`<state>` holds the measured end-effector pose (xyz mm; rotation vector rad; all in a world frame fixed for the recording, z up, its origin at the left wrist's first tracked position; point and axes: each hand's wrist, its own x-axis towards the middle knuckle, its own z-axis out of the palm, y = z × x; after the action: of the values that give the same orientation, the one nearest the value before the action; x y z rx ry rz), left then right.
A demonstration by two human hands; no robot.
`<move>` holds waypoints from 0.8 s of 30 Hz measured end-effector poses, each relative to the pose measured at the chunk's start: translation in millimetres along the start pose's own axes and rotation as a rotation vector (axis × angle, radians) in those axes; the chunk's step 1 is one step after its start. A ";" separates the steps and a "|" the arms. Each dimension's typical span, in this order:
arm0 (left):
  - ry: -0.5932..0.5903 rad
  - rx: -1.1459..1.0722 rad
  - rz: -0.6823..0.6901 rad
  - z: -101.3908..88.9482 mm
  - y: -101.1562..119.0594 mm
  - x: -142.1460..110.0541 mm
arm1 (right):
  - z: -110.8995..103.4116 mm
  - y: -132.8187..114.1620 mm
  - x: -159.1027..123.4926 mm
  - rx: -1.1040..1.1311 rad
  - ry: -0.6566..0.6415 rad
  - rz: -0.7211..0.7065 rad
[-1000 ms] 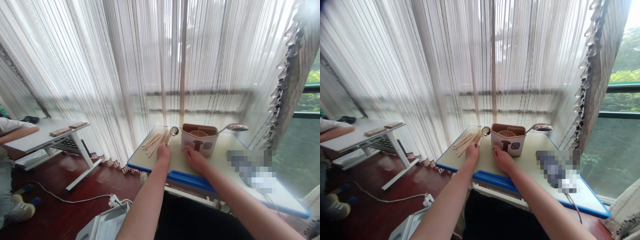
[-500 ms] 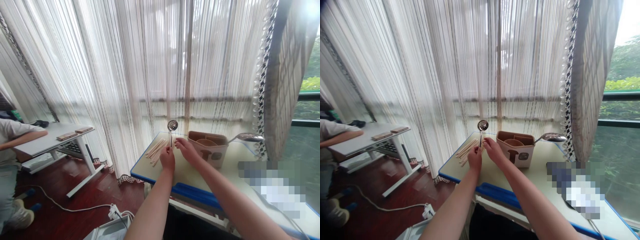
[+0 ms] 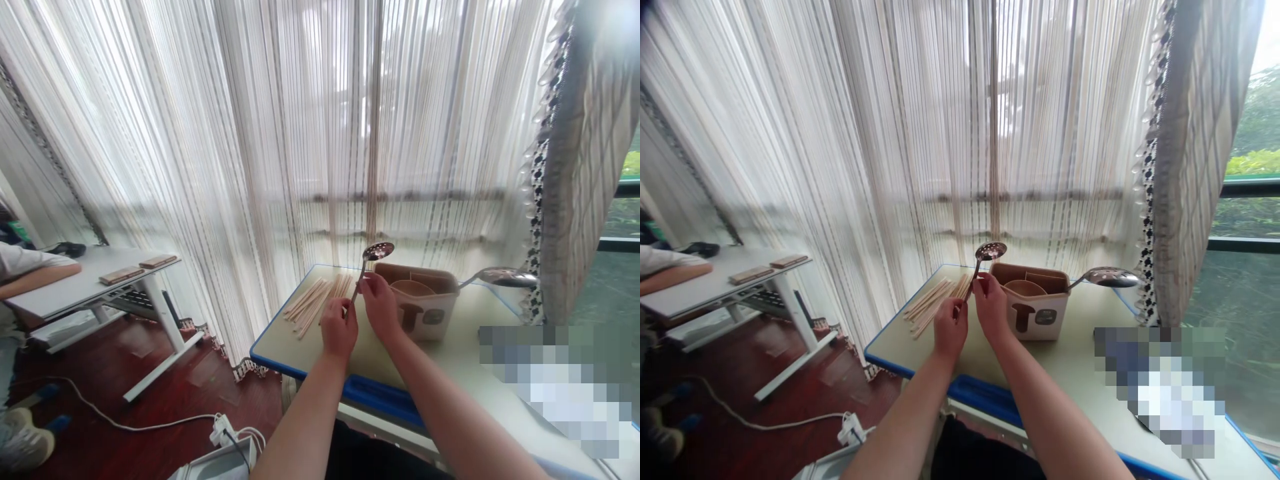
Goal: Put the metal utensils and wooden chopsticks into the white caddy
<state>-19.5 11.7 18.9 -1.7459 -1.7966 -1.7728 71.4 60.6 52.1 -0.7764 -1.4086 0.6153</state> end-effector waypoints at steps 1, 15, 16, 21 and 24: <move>-0.004 0.009 0.025 -0.4 0.5 -0.8 | -1.4 -2.8 -1.4 -0.006 0.021 -0.018; -0.209 -0.274 0.009 3.6 -0.2 -0.8 | -8.3 -5.8 -1.6 0.145 -0.046 -0.049; -0.243 -0.337 -0.022 3.7 0.3 -0.2 | -8.8 -6.5 -1.6 0.153 -0.048 -0.050; -0.311 -0.566 -0.132 5.0 1.9 2.2 | -10.4 -10.8 -0.9 0.209 -0.047 -0.026; -0.354 -0.665 -0.193 5.8 1.7 2.5 | -11.6 -14.4 -0.3 0.244 -0.037 -0.004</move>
<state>-15.6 16.8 19.8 -2.3025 -1.6361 -2.4868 81.9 50.1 63.2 -0.5710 -1.3382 0.7857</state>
